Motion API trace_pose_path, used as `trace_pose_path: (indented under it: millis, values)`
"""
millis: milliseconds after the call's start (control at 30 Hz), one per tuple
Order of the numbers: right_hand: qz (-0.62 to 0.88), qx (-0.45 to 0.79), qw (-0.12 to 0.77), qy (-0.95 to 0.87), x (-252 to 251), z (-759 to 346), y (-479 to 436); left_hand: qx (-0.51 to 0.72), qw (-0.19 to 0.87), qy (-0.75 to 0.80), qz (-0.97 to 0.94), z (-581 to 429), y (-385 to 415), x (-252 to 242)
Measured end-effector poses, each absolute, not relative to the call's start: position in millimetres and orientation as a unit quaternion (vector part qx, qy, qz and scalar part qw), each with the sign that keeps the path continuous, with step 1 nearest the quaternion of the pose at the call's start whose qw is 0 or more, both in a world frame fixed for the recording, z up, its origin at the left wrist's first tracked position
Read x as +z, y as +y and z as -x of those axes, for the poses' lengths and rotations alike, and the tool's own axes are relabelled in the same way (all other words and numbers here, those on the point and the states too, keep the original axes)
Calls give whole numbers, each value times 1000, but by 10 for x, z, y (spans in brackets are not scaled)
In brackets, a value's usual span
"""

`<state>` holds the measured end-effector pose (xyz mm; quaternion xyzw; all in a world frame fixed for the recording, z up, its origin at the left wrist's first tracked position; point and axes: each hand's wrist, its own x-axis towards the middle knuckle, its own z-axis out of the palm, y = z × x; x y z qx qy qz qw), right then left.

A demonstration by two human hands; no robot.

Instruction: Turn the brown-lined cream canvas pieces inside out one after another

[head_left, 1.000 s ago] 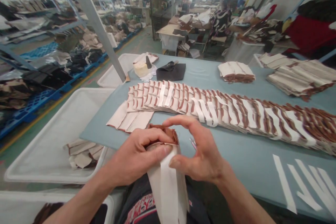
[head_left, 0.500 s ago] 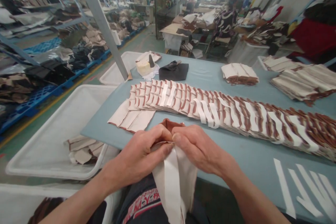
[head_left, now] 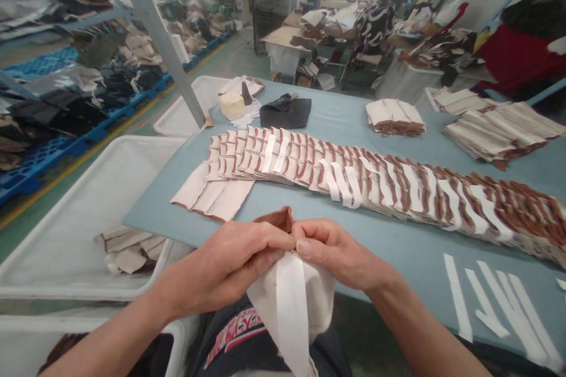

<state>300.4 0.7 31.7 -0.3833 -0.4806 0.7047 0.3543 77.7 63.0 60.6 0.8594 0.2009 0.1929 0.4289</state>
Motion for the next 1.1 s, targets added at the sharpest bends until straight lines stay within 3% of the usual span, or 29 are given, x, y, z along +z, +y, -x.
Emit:
trace_pose_path:
  millis: [367,733,900,1100]
  values:
    - [412,662,405,-477,287,-2915,84,277,365,144,-877,-804,663,451]
    - [448,622,372,-524,345,-2959,166,273,313,130,-901,-828,720,309]
    - [385,706,354,-477,277,-2993,129,326,285,87,-897,-886,692,336]
    - [337,767,394,-379,86,-2929,26,326,222,49,-918,-908,687,359]
